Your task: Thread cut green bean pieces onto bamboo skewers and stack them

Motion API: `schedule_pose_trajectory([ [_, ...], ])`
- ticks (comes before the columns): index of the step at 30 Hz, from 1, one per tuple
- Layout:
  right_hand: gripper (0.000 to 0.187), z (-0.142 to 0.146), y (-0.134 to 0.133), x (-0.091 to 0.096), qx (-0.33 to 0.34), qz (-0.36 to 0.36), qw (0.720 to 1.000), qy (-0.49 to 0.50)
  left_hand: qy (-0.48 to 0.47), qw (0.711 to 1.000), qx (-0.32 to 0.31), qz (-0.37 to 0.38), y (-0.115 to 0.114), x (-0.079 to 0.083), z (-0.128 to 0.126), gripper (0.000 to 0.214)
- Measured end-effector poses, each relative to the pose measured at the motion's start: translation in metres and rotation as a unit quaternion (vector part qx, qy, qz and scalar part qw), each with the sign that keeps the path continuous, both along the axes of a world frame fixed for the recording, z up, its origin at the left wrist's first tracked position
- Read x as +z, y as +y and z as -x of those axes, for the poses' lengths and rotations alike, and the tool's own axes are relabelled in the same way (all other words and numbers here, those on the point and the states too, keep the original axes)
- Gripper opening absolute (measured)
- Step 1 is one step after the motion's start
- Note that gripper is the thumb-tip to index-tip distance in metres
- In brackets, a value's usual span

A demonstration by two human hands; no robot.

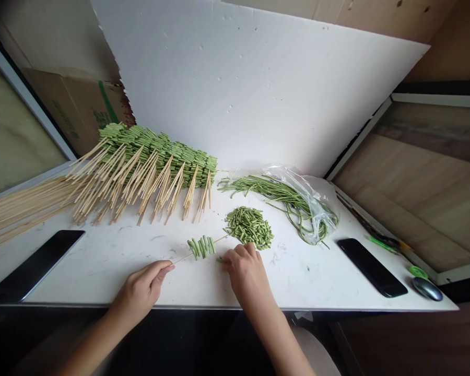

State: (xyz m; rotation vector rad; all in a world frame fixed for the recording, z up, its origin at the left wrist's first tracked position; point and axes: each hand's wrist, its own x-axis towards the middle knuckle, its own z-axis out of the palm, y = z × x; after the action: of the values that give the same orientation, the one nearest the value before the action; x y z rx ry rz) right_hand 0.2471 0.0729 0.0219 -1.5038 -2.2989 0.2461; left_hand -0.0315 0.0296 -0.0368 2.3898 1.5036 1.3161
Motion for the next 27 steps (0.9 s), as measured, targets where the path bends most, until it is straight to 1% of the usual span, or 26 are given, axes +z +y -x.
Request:
schedule_pose_trajectory([
  [5,0.017,0.001,0.001,-0.009,-0.004,-0.02,1.0,0.001,0.01,1.0,0.001,0.012,0.0,-0.004,0.001,0.014],
  [9,0.02,0.001,0.001,-0.01,-0.005,-0.036,0.999,0.024,0.01,1.0,0.001,0.01,0.001,-0.006,0.001,0.014],
  [11,0.019,-0.002,0.003,-0.008,-0.011,-0.026,0.997,0.077,0.008,1.0,0.001,0.007,0.002,-0.007,0.001,0.014],
  [13,0.011,-0.008,0.007,-0.005,-0.035,0.013,0.984,0.173,0.004,1.0,0.002,0.002,0.002,-0.006,0.001,0.014],
  [14,0.008,-0.011,0.009,-0.004,-0.053,0.047,0.97,0.234,0.002,1.0,0.002,0.0,0.002,-0.006,0.001,0.014],
  [15,0.014,-0.014,0.012,-0.003,-0.071,0.089,0.948,0.299,0.0,1.0,0.002,-0.001,0.001,-0.006,0.001,0.015],
  [16,0.023,-0.017,0.014,-0.002,-0.085,0.133,0.919,0.362,-0.002,1.0,0.001,-0.002,0.001,-0.005,0.001,0.015],
  [18,0.036,-0.021,0.017,-0.001,-0.092,0.216,0.85,0.471,-0.004,1.0,-0.002,0.001,0.001,-0.003,0.001,0.014],
  [20,0.038,-0.023,0.018,0.001,-0.073,0.276,0.784,0.551,-0.004,1.0,-0.006,0.007,0.0,-0.002,0.001,0.013],
  [22,0.035,-0.023,0.018,0.002,-0.056,0.317,0.727,0.606,-0.002,1.0,-0.013,0.014,0.0,0.0,0.001,0.013],
  [24,0.032,-0.022,0.017,0.003,-0.046,0.349,0.681,0.642,-0.003,1.0,-0.02,0.017,-0.001,0.0,0.001,0.012],
  [26,0.03,-0.021,0.016,0.002,-0.043,0.371,0.649,0.663,-0.005,1.0,-0.023,0.016,-0.001,-0.001,0.002,0.012],
  [27,0.029,-0.021,0.016,0.002,-0.041,0.379,0.639,0.668,-0.006,1.0,-0.024,0.017,-0.001,-0.001,0.002,0.012],
])
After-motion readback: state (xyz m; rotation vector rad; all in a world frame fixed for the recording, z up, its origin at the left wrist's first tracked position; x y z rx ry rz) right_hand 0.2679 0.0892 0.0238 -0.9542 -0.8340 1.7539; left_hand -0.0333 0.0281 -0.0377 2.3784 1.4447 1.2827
